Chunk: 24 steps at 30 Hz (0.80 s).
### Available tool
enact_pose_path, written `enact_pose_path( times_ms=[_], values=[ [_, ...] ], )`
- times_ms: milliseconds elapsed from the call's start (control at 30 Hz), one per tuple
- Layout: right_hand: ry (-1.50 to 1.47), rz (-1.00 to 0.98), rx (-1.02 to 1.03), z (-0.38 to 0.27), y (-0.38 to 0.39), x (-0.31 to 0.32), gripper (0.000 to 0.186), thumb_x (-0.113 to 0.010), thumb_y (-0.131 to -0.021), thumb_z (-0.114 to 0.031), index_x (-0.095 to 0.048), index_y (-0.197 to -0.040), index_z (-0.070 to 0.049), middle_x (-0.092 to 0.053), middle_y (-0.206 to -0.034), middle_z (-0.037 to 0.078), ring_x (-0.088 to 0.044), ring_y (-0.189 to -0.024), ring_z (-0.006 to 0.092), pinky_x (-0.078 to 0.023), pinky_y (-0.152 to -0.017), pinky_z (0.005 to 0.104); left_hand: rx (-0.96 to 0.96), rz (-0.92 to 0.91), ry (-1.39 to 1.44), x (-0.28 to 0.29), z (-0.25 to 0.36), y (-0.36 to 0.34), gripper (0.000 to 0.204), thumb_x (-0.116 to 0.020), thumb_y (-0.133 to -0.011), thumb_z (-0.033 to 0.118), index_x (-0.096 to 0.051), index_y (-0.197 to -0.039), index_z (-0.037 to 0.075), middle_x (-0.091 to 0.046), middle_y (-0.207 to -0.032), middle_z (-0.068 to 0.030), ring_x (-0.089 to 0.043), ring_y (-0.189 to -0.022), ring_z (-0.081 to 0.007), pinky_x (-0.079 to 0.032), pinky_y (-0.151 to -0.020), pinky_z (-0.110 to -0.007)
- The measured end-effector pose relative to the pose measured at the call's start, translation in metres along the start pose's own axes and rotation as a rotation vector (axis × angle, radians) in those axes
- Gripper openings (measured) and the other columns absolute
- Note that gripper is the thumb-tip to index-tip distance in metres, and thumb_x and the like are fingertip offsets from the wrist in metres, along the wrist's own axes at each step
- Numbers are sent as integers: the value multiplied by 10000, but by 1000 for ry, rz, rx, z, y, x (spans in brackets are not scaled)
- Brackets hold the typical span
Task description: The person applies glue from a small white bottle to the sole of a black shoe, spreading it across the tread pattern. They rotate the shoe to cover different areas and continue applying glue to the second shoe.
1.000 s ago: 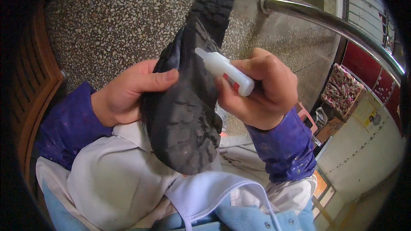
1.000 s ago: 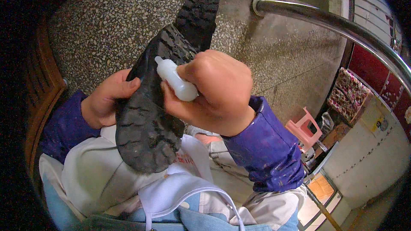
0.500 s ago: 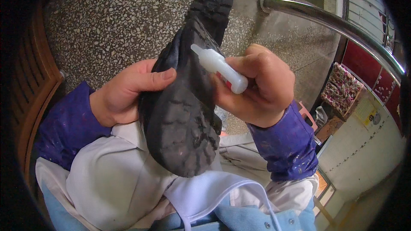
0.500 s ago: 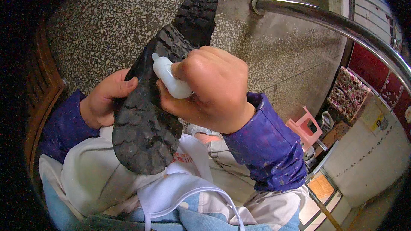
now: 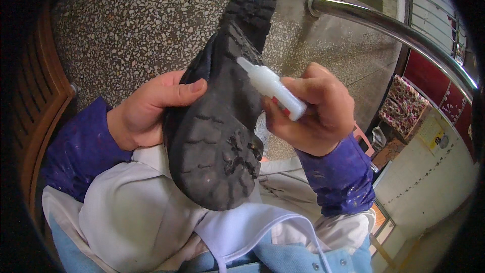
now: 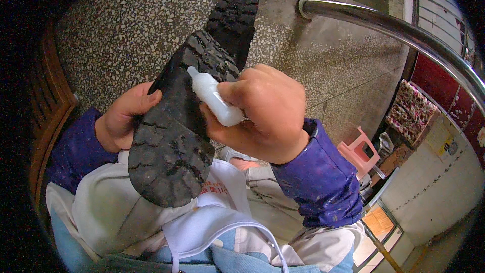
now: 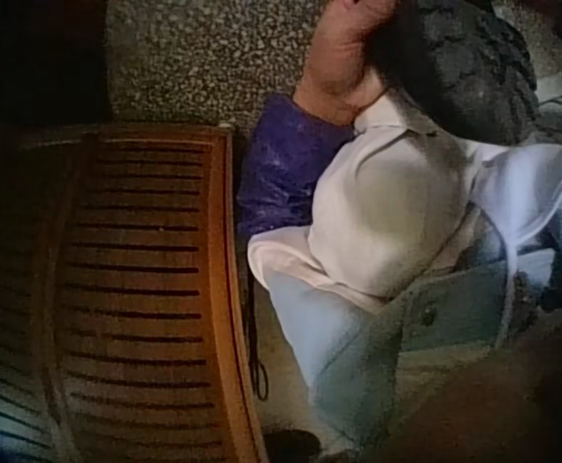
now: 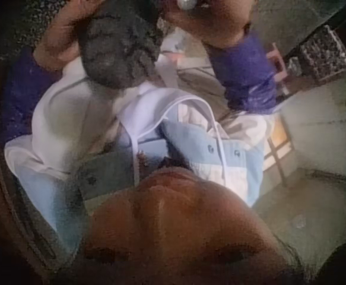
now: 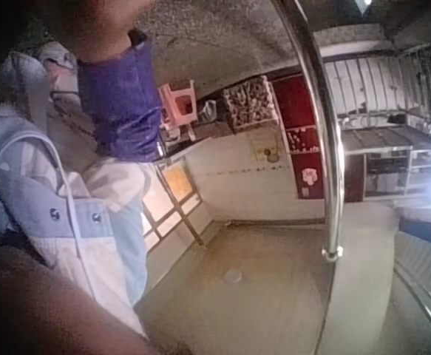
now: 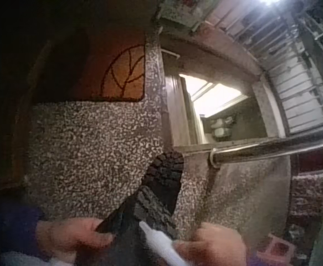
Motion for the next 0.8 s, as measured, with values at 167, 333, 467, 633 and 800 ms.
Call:
enact_pose_path(
  times_ms=[167,333,467,633,800],
  values=[
    [38,1,39,6,0,-3,301,-774,-552,-39,-560,-763,-53,-465,-585,64,-461,-475,226,-352,-427,323,12,-8,-2,-3,1,-1,566,-564,-908,301,-376,-1319,-40,-552,-1240,-186,-578,-1114,-290,-452,-978,-430],
    [11,9,38,3,-1,0,280,-741,-579,38,-577,-792,-40,-470,-568,53,-454,-459,180,-340,-432,285,7,-17,71,-4,2,1,464,-548,-931,243,-426,-1276,-43,-581,-1191,-163,-592,-1085,-241,-458,-965,-373],
    [45,-12,40,2,-5,-3,267,-731,-585,43,-576,-785,-40,-463,-572,49,-456,-465,182,-340,-437,278,-7,-1,36,-1,2,3,521,-553,-920,278,-393,-1307,-31,-565,-1221,-176,-589,-1095,-273,-456,-971,-413],
    [-13,6,30,6,-7,-6,241,-717,-601,53,-582,-780,-34,-466,-588,55,-462,-483,174,-342,-449,266,-18,7,75,-4,6,2,468,-538,-934,241,-415,-1287,-40,-572,-1205,-167,-585,-1095,-255,-449,-976,-381],
    [-51,166,-33,13,-5,17,253,-697,-664,64,-588,-887,15,-583,-731,67,-501,-619,117,-383,-533,238,-64,-14,110,9,5,-1,517,-515,-937,231,-338,-1363,-3,-516,-1281,-177,-538,-1159,-291,-415,-1011,-422]
  ],
)
Point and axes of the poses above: each hand's wrist, its own y-axis away from the middle knuckle, its own x-axis out of the back of the hand, z = x × y, the point moved 2 cm from there along -y, towards the middle knuckle
